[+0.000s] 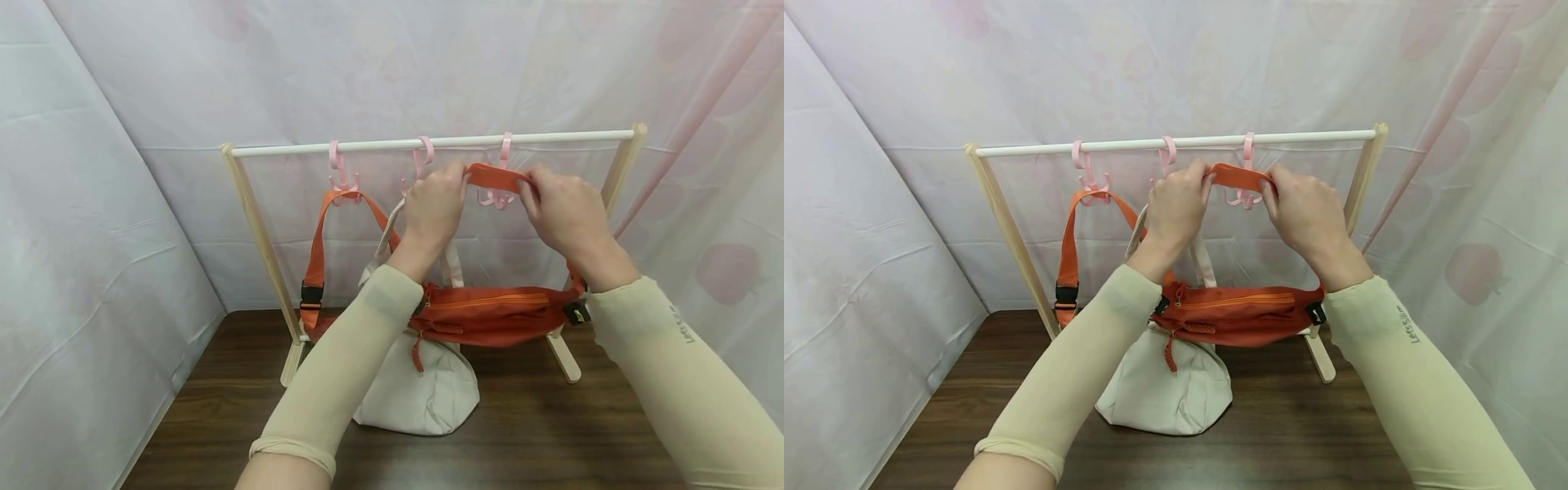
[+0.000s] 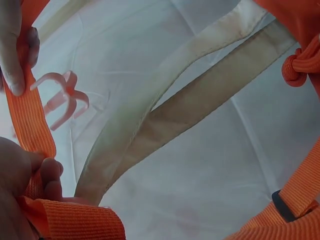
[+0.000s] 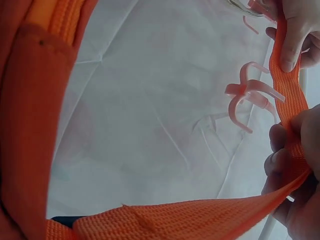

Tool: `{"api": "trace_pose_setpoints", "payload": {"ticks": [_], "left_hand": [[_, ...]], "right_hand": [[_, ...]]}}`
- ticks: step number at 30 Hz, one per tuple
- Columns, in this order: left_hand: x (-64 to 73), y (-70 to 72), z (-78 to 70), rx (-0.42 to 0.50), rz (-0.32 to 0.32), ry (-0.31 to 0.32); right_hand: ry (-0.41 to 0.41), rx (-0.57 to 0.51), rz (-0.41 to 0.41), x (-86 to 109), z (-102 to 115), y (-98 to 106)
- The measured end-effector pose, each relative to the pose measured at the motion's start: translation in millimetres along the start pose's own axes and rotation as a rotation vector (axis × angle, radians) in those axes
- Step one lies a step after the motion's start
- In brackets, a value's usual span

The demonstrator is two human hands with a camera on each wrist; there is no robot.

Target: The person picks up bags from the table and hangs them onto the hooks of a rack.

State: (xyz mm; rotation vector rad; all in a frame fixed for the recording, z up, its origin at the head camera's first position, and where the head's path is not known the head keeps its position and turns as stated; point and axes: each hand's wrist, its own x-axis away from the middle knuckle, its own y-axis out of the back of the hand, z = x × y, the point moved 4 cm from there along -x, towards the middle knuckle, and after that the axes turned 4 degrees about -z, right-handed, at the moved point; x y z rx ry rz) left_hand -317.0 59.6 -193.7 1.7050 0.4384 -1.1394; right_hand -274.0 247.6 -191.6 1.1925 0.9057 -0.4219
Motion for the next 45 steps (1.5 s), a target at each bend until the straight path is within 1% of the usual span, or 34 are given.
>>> {"api": "trace_pose_setpoints", "payload": {"ticks": [4,7,11,15,22,29,32,36,40,43,45], "left_hand": [[0.0,-2.3,-2.1,-0.053,-0.028,-0.002],[0.8,-5.1,-3.7,-0.102,-0.032,-0.013],[2.9,-8.5,-5.5,-0.153,-0.011,-0.031],[5.1,-11.1,-6.4,-0.167,0.004,-0.048],[8.9,-14.8,-8.8,-0.166,0.022,-0.043],[14.2,-18.1,-9.3,-0.133,0.115,-0.030],[17.3,-18.4,-9.2,-0.114,0.136,-0.020],[21.5,-19.7,-9.2,-0.083,0.124,-0.009],[26.8,-22.8,-9.1,-0.036,0.100,0.008],[31.0,-25.3,-9.4,-0.013,0.098,0.011],[34.2,-27.0,-9.3,0.005,0.115,0.015]], "right_hand": [[0.006,0.004,-0.008,-0.3,0.1,-1.7],[0.011,0.006,-0.008,0.1,0.5,-2.9],[0.016,0.014,-0.003,1.3,0.2,-5.5],[0.015,0.020,0.006,3.4,-1.0,-9.1],[0.005,0.019,0.038,7.7,-4.5,-14.4],[0.002,0.011,0.056,13.5,-7.1,-19.7],[0.001,0.002,0.055,15.3,-8.2,-21.1],[-0.001,-0.009,0.051,16.9,-10.2,-22.6],[-0.005,-0.014,0.052,19.0,-12.2,-24.2],[-0.011,-0.016,0.058,21.4,-13.6,-25.6],[-0.018,-0.016,0.063,23.2,-14.5,-26.4]]}}
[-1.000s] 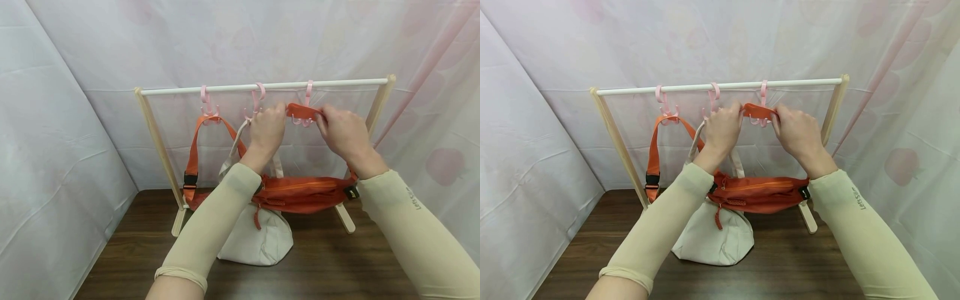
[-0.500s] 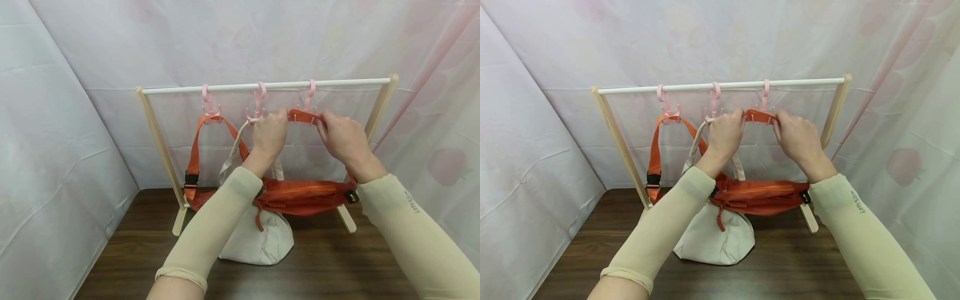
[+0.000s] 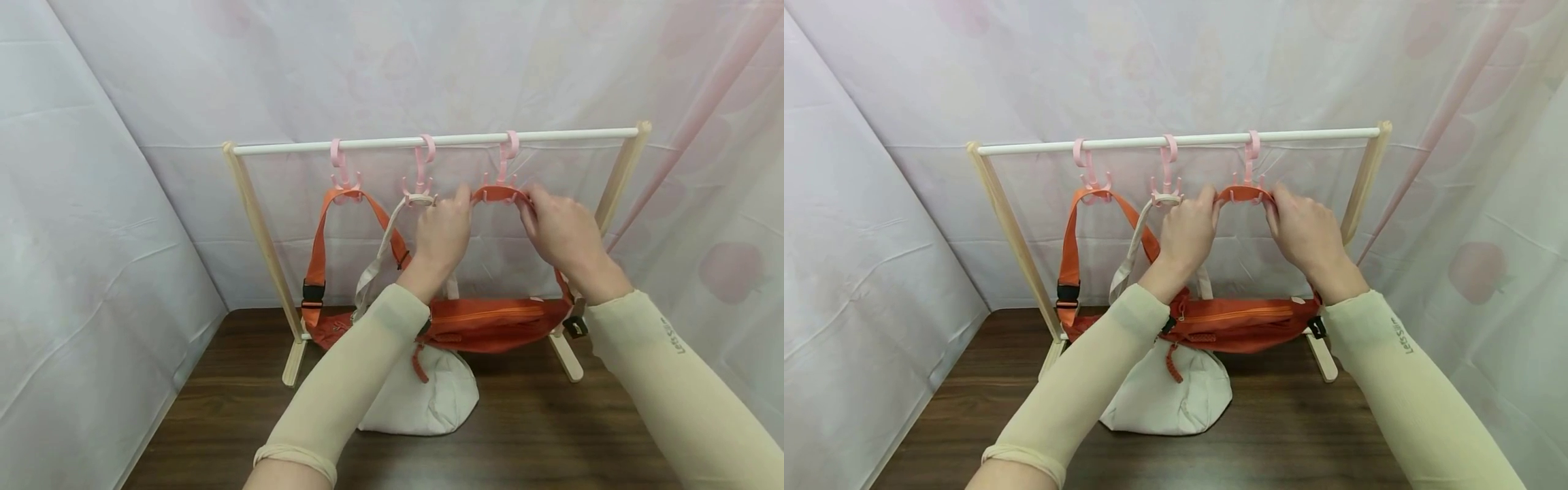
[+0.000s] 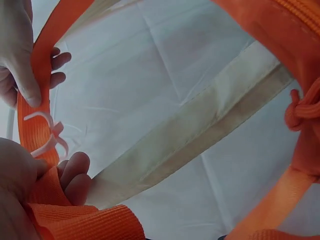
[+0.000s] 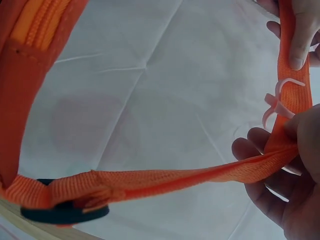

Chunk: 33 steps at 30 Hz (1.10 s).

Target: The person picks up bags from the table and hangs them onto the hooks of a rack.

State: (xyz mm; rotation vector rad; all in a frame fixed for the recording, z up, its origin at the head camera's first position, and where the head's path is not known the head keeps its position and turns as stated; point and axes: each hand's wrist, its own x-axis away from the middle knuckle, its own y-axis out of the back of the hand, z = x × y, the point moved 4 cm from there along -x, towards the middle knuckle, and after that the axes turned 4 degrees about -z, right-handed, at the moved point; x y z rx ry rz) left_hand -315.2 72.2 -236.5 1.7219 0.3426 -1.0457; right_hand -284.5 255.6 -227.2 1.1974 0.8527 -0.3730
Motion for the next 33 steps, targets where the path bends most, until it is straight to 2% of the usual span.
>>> {"api": "trace_pose_setpoints", "payload": {"ticks": [6,13,21,33], "left_hand": [[11.0,-4.2,1.7,0.028,0.021,-0.006],[21.9,-5.7,3.9,0.038,-0.029,-0.023],[35.3,-2.3,7.5,0.073,-0.075,0.008],[56.5,1.6,14.5,0.088,-0.149,0.020]], "right_hand": [[-0.022,-0.005,0.011,5.5,-2.6,-3.2],[-0.041,-0.012,0.026,12.1,-6.7,-6.3],[-0.084,-0.026,0.076,20.0,-10.9,-10.2],[-0.101,-0.075,0.064,29.4,-13.0,-11.0]]}}
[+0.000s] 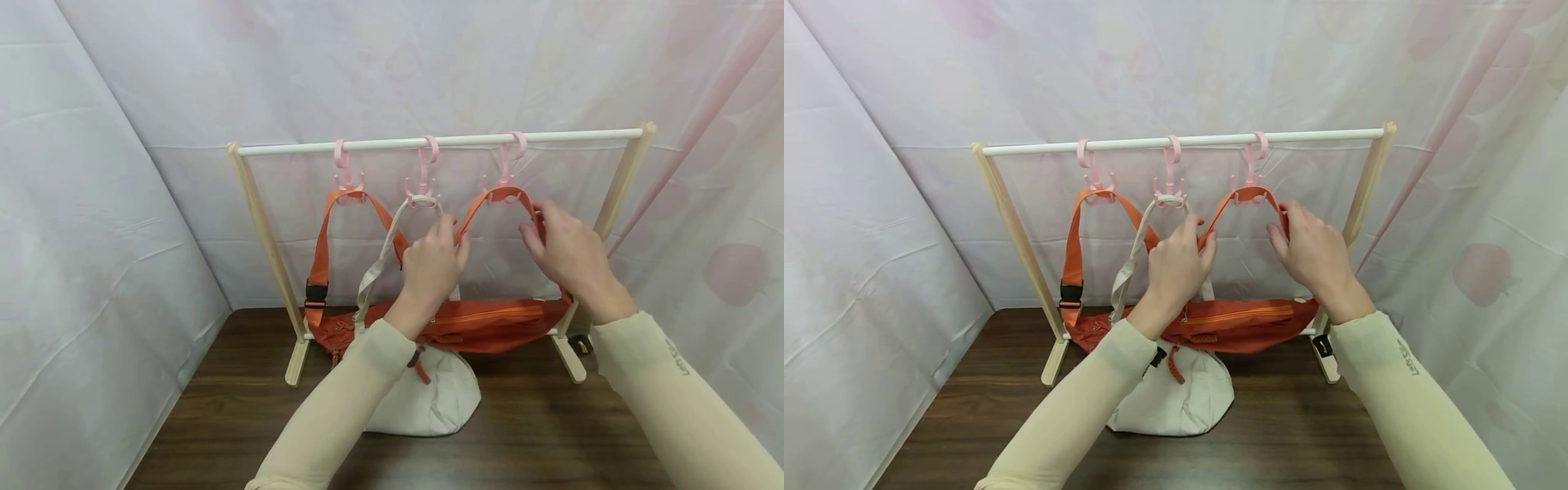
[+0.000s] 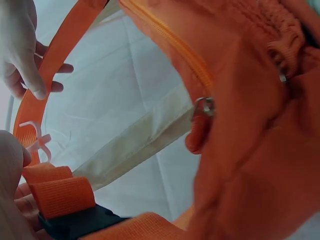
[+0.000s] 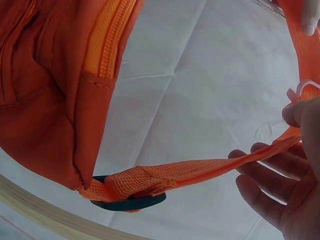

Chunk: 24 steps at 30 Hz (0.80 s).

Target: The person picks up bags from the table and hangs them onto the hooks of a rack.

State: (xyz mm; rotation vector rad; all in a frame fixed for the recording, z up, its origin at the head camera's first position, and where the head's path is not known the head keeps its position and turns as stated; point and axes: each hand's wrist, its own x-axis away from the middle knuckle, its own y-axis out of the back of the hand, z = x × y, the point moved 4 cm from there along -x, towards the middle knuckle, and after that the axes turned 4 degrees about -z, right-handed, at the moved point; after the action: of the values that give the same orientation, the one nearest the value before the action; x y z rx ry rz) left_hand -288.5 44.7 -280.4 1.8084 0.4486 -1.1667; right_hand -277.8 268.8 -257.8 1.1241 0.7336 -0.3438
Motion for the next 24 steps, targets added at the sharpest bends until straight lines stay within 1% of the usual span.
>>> {"api": "trace_pose_setpoints", "payload": {"ticks": [4,9,18,24], "left_hand": [[7.7,0.7,2.5,0.000,-0.023,0.004],[16.1,0.5,6.0,0.013,-0.038,-0.014],[29.9,4.6,10.3,0.023,-0.060,-0.022],[37.0,7.4,13.0,0.047,-0.075,-0.029]], "right_hand": [[-0.013,-0.014,-0.002,4.0,-3.6,-0.6],[-0.025,-0.025,-0.010,9.9,-5.1,0.1],[0.078,-0.035,-0.150,23.4,1.3,4.9],[0.119,-0.031,-0.180,31.7,4.6,8.2]]}}
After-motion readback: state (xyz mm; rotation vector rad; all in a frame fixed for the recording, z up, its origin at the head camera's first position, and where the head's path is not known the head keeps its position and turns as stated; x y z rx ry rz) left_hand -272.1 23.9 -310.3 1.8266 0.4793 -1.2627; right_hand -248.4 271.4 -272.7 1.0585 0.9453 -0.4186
